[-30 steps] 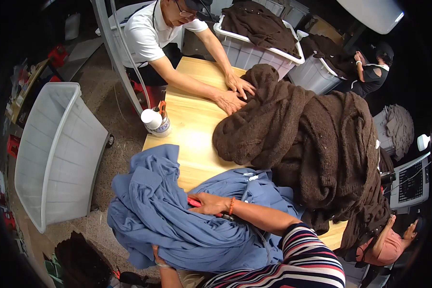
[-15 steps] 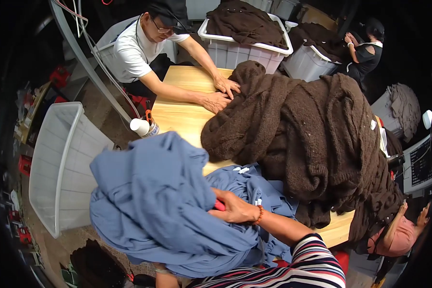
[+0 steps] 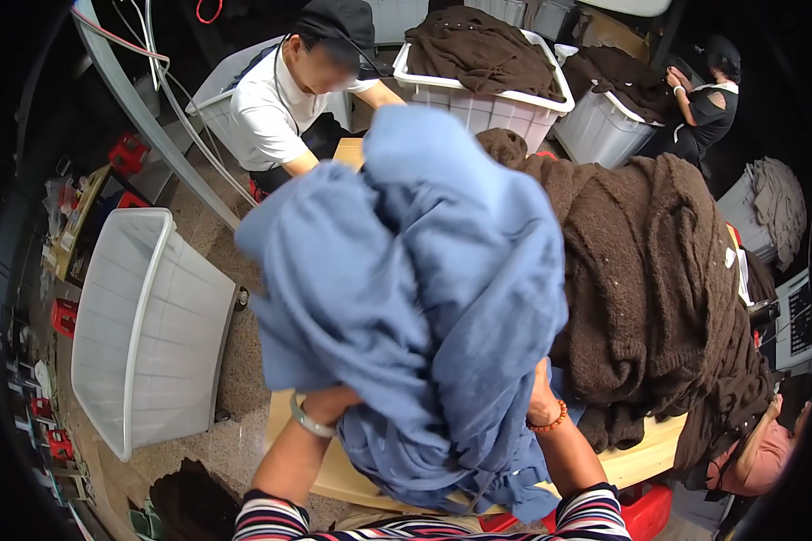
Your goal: Inspecting garments and using scissors to trim loose threads at a work table.
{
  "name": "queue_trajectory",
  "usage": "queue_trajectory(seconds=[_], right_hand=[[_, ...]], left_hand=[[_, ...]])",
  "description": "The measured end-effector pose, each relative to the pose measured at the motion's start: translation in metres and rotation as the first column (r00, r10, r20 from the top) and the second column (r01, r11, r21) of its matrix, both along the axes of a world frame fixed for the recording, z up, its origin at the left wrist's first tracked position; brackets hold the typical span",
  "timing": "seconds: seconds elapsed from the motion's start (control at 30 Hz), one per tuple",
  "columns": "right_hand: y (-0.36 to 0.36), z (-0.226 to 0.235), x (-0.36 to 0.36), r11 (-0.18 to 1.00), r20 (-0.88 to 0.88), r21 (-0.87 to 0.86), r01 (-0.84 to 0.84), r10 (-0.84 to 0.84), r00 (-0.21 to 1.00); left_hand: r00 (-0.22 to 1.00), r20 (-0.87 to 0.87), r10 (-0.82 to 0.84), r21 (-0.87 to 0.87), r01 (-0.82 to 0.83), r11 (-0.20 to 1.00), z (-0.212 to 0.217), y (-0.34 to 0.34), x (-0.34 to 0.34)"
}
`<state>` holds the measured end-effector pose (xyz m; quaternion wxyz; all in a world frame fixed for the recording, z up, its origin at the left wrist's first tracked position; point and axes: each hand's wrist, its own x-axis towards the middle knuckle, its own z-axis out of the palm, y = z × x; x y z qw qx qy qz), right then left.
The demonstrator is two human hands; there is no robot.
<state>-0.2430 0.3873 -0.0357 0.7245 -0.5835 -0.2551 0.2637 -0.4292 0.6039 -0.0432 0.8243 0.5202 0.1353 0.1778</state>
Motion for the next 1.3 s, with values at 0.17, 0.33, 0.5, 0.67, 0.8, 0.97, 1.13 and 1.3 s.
queue_trajectory(seconds=[0.17, 0.33, 0.5, 0.67, 0.8, 0.97, 1.13, 1.3], right_hand=[[0.019, -0.010, 0.038, 0.953, 0.100, 0.159, -0.257, 0.243, 0.965], [0.069, -0.009, 0.051, 0.980, 0.057, 0.101, 0.172, -0.179, 0.982], [0.114, -0.023, 0.098, 0.984, 0.107, 0.051, 0.171, -0.175, 0.979], [0.185, -0.029, 0.153, 0.917, 0.061, -0.359, 0.175, -0.164, 0.985], [0.221, -0.080, 0.163, 0.831, 0.006, -0.556, -0.017, 0.024, 1.000], [0.197, -0.071, 0.143, 0.890, -0.043, -0.455, 0.013, -0.037, 0.998], [0.092, -0.036, 0.105, 0.951, -0.220, -0.307, 0.042, -0.114, 0.969], [-0.024, -0.031, 0.035, 0.908, -0.240, -0.384, 0.169, -0.275, 0.931]], left_hand=[[0.982, -0.116, -0.148, 0.115, 0.161, 0.980, 0.049, 0.062, 0.068], [0.960, 0.106, -0.258, 0.340, 0.209, 0.917, 0.068, 0.106, 0.135], [0.863, -0.068, -0.500, -0.005, 0.501, 0.866, 0.057, 0.167, 0.202], [0.828, -0.534, 0.174, 0.571, 0.201, 0.796, -0.008, 0.235, 0.278], [0.705, -0.428, 0.565, 0.813, 0.028, 0.582, -0.077, 0.208, 0.286], [0.687, -0.464, 0.559, 0.878, 0.273, 0.393, -0.130, 0.162, 0.262], [0.834, -0.075, 0.546, 0.997, 0.053, 0.055, -0.107, 0.128, 0.254], [0.961, 0.015, -0.276, 0.986, -0.059, -0.154, -0.062, 0.044, 0.243]])
